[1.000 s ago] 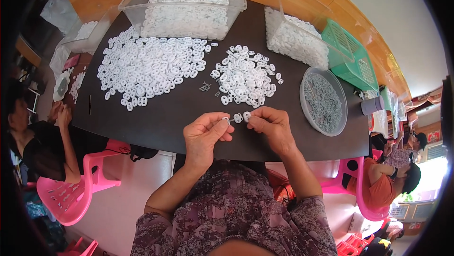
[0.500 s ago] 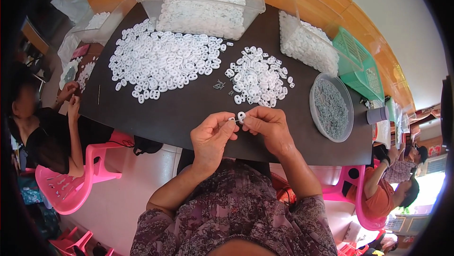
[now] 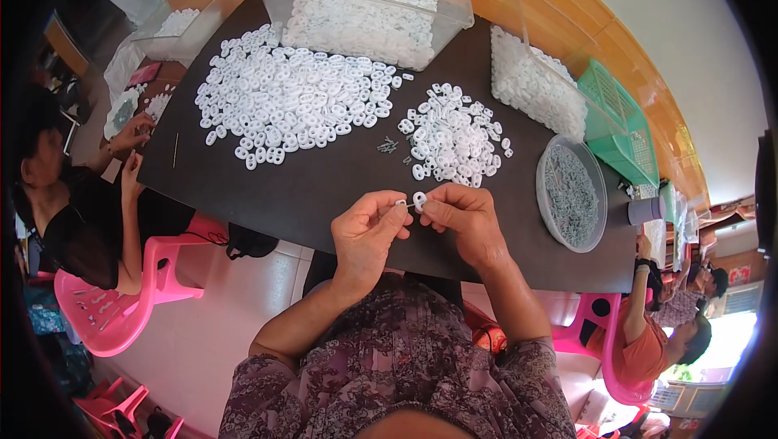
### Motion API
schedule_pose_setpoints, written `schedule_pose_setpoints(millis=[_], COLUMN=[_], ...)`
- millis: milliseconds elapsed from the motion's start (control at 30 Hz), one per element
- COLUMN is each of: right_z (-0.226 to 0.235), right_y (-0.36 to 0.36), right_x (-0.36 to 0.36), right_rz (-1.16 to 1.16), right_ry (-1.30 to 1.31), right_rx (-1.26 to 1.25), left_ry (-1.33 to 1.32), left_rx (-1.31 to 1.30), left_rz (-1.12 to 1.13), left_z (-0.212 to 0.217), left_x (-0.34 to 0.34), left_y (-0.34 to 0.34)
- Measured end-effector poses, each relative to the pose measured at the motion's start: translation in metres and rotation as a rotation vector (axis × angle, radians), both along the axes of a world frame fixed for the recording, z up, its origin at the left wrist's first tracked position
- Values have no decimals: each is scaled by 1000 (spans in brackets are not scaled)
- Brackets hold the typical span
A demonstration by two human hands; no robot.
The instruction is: Assembling small white plastic components by manually inserting metal pins.
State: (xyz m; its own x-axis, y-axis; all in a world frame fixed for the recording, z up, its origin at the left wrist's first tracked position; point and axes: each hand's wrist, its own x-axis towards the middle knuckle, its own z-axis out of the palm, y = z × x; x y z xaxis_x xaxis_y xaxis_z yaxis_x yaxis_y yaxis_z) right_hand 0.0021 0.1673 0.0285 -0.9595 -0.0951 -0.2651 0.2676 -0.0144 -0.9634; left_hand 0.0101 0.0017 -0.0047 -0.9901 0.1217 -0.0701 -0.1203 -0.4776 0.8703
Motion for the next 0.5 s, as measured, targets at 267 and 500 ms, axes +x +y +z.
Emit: schedule_pose_setpoints(millis=[267,500], right_z=[2,0], right_y=[-5,-8], right_x=[0,0], right_rz=[13,29], right_ry=[52,175], right_rx=[64,243], left_ry=[3,14], left_rx=[-5,11], left_rz=[4,-3], left_z=[0,-2], left_x=[0,1], left_y=[0,-1])
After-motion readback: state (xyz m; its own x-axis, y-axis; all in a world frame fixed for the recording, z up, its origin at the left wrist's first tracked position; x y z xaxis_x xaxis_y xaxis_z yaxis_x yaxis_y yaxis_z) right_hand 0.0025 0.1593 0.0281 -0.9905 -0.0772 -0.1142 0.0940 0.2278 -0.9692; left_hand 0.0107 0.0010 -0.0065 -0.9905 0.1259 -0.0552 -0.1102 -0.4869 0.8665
